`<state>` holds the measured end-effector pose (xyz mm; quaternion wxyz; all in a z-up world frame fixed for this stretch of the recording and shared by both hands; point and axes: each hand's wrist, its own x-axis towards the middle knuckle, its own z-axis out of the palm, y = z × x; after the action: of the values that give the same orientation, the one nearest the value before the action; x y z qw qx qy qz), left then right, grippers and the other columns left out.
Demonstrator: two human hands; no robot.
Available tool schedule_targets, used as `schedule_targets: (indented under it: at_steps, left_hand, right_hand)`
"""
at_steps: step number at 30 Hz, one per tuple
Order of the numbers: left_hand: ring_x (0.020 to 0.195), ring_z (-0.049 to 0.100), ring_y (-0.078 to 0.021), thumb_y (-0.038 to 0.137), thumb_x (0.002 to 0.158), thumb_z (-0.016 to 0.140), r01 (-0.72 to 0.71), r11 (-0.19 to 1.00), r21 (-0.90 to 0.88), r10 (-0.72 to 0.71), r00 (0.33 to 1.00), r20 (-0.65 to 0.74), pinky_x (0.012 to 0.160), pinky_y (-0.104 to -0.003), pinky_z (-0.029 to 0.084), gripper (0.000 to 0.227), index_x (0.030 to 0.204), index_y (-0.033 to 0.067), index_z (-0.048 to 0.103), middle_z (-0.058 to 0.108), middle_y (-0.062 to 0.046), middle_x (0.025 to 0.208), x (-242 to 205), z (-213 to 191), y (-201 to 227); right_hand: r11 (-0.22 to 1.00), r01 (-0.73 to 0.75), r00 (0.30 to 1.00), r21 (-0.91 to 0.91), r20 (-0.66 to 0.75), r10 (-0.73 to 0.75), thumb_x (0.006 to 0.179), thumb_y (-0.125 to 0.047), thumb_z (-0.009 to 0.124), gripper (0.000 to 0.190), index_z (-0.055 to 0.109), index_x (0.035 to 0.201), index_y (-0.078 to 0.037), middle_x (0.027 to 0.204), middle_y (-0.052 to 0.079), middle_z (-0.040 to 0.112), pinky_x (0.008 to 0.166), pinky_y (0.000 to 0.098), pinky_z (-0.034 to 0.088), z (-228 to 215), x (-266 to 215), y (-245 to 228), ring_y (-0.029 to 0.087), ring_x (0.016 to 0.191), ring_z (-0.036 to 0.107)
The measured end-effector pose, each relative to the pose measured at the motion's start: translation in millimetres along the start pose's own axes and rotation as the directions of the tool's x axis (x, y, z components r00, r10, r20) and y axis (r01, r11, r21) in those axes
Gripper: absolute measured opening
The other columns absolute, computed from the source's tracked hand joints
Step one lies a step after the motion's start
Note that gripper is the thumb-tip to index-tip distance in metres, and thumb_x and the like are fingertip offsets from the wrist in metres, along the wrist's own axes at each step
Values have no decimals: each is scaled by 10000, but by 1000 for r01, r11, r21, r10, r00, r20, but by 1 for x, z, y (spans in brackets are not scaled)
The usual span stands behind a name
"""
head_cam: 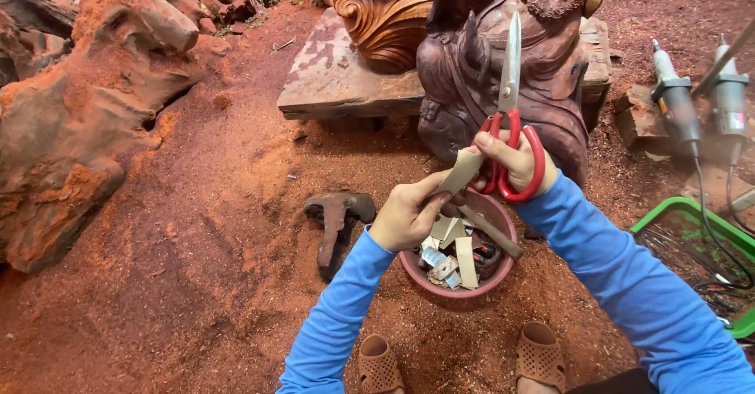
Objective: Cutting sandpaper strips into smaller pieces using scissors and collecting them in a bowl.
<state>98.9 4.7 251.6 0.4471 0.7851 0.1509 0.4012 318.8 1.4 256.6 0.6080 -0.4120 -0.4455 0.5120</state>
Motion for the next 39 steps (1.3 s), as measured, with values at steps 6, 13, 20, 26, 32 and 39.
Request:
schedule_targets:
  at_steps: [6,13,20,26,32,39]
  left_hand:
    - [750,736,-212,67,1013,573,11,999,-30,-14,997,-75,598,-341,617,432,1445,54,582,749,-162,922,5,0,15]
    - [734,733,-211,40,1004,580,58,980,-190,-80,991,-111,574,-301,620,446,1450,47,582,737,-164,864,2,-2,-5]
    - [760,751,-257,86,931,712,-7,964,266,72,969,-236,619,-354,593,413,1330,191,710,716,-116,892,1,6,6]
    - [809,737,-191,126,837,853,131,989,-65,-146,891,-430,662,-278,605,429,1222,97,667,759,-158,956,-7,3,-7]
    - [840,776,-255,-3,891,779,15,974,-225,-137,831,-539,695,-350,669,427,1299,17,652,771,-229,951,-5,10,-9]
    - [852,772,-284,-35,931,706,-16,912,-409,-205,847,-490,715,-363,692,482,1401,3,603,766,-251,998,-9,0,-33]
  right_hand:
    - [1000,17,1000,24,2,-17,920,-223,755,274,680,911,40,752,260,714,512,361,629,11,-8,-13,290,575,731]
    - [988,146,989,42,25,-147,916,-207,722,311,688,997,91,782,295,715,497,371,620,12,-12,-6,309,575,735]
    - [968,212,971,-138,-80,-224,819,-174,856,256,708,845,33,881,247,728,650,413,602,5,-2,11,271,738,720]
    - [988,153,973,-25,-168,-155,898,-172,789,282,661,832,71,689,302,669,459,446,603,12,-9,-14,355,519,700]
    - [990,104,979,91,-185,-86,943,-247,759,322,682,930,66,772,268,702,526,437,640,-5,2,4,335,634,741]
    - [974,118,990,195,56,-131,810,-105,712,345,661,1036,151,858,338,702,501,455,645,-27,-4,5,388,649,741]
